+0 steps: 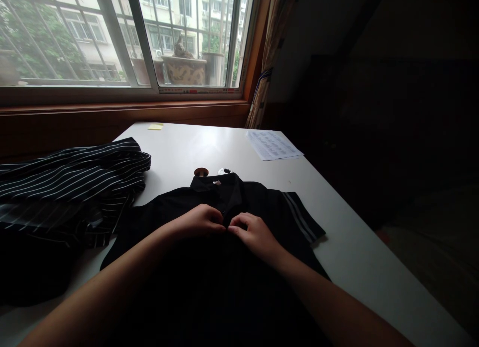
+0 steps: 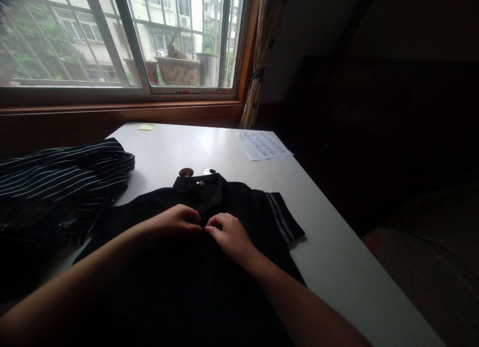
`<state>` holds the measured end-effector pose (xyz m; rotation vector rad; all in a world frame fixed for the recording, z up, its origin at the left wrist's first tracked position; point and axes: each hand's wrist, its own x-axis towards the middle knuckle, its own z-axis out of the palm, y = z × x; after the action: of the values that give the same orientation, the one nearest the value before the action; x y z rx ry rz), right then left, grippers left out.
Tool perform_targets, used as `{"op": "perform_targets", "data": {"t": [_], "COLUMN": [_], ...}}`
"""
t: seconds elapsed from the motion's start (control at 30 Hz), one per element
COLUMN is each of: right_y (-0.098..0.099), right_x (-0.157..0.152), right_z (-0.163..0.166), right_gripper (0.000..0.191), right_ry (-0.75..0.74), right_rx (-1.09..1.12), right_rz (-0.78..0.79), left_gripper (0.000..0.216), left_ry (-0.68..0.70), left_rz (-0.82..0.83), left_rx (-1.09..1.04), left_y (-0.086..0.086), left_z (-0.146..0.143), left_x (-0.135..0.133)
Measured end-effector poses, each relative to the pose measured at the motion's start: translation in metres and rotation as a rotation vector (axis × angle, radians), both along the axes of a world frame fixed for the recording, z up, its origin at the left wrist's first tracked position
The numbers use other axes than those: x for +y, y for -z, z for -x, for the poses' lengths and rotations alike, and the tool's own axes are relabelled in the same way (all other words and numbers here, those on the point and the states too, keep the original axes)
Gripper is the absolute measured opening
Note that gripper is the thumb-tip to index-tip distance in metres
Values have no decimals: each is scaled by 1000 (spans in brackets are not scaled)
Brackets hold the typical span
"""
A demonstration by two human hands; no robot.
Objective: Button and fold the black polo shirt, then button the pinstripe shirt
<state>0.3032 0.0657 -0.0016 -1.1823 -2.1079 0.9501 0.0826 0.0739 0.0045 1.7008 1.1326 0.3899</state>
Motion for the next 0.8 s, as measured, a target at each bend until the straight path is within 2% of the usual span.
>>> {"op": "perform_targets", "data": {"t": [0.3,0.53,0.8], "right_y": [-1,1,2], "right_x": [1,2,1], "right_z": [-1,-2,-2], "right_gripper": [9,11,8], "right_ry": [0,68,10], "right_rx": [31,59,24], "right_rz": [38,2,-47], "left_gripper": [25,26,25], "left_ry": [-31,-42,-79], "left_rz": [15,64,45], "left_rx": [15,1,-15], "left_y": [-3,-7,-2], "left_z": [-1,-1,-2], "left_x": [-1,-1,0]}}
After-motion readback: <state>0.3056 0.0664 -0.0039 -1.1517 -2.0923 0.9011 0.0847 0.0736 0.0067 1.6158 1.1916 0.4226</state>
